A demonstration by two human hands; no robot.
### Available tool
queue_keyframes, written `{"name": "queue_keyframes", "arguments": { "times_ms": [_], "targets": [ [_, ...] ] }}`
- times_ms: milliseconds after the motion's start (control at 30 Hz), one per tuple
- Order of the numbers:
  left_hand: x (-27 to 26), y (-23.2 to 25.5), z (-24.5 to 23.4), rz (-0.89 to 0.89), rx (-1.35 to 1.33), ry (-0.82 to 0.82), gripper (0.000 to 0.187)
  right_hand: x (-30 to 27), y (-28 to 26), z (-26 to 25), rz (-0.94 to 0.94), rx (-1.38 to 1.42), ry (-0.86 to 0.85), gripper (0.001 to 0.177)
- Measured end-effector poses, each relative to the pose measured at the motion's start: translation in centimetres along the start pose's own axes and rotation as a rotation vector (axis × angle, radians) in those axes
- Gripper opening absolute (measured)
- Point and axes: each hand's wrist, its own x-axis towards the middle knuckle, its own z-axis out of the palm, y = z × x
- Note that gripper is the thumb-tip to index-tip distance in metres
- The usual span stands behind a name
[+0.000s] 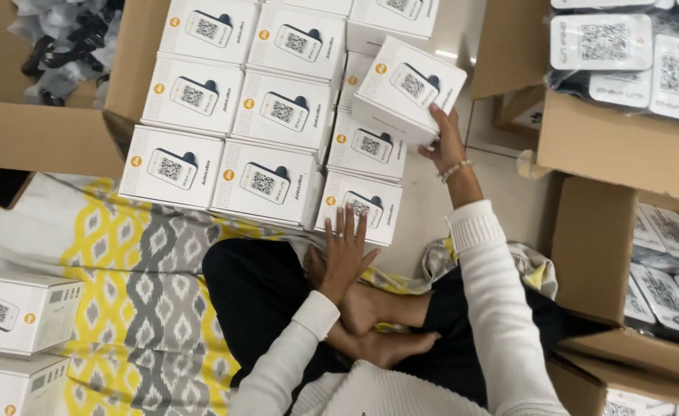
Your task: The person is unboxing routers from a large carton, inspecting them, and placing them into individual white retail boxes.
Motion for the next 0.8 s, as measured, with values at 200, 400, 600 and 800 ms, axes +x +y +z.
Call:
{"name": "queue_keyframes", "arguments": {
  "times_ms": [200,400,600,800],
  "targets": [
    [-0.2,-2.6,4.0,0.017,0.109,0.277,0.103,12.0,3.5,1.8,-0.015,-0.577,0.016,0.075],
    [0.3,-3.4,4.3,0.037,0.210,0.283,0.100,11.3,4.9,1.6,-0.137,-0.217,-0.092,0.087],
    [0.0,-4.5,4.1,0.073,0.247,0.303,0.097,13.3,9.1,0.1,-0.173,0.040,-0.099,0.110],
    [0.2,-5.0,3.3,0.114,0.216,0.353,0.093,11.3,7.3,-1.4,-0.093,0.027,-0.090,0.109]
  ]
}}
